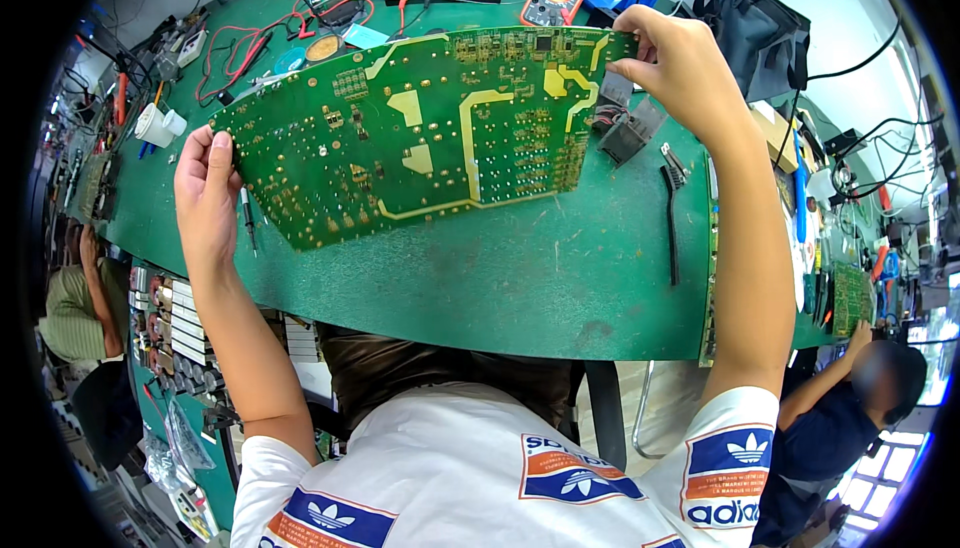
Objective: The person uses multimeter probes to test components on both sides of a large circuit board.
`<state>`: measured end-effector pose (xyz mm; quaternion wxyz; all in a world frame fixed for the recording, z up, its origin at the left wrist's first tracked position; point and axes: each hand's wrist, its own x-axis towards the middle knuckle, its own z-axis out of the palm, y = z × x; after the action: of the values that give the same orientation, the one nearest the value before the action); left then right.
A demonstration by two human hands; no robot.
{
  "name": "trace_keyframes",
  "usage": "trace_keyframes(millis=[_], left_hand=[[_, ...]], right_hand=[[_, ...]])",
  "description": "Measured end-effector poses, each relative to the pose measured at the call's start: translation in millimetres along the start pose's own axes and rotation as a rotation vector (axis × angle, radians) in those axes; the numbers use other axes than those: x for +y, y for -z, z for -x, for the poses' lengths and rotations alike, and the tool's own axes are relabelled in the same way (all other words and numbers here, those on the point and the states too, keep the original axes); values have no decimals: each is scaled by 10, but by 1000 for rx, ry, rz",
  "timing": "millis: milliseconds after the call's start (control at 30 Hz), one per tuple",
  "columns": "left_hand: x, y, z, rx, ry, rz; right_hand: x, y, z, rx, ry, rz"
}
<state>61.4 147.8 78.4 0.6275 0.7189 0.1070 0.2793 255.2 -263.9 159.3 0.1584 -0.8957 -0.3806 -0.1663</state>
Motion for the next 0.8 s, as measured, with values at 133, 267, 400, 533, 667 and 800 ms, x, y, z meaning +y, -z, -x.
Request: trace_keyframes(millis=[133,267,400,533,667,800], left_hand=[[20,-36,-29,64,-106,-26],[-90,-4,198,93,-216,-49],[-172,95,563,165,-286,-93],[-194,188,795,168,-355,-167],[-237,220,1051,159,-390,-186],[-191,239,1202,60,-425,-122]], right_hand=[[-127,-12,161,129,-34,46],[-229,15,454,184,-49,142],[-428,165,671,141,-3,175],[-525,295,860,113,22,91],[-559,359,1103,79,12,38],[-569,337,1312,74,-33,-37]])
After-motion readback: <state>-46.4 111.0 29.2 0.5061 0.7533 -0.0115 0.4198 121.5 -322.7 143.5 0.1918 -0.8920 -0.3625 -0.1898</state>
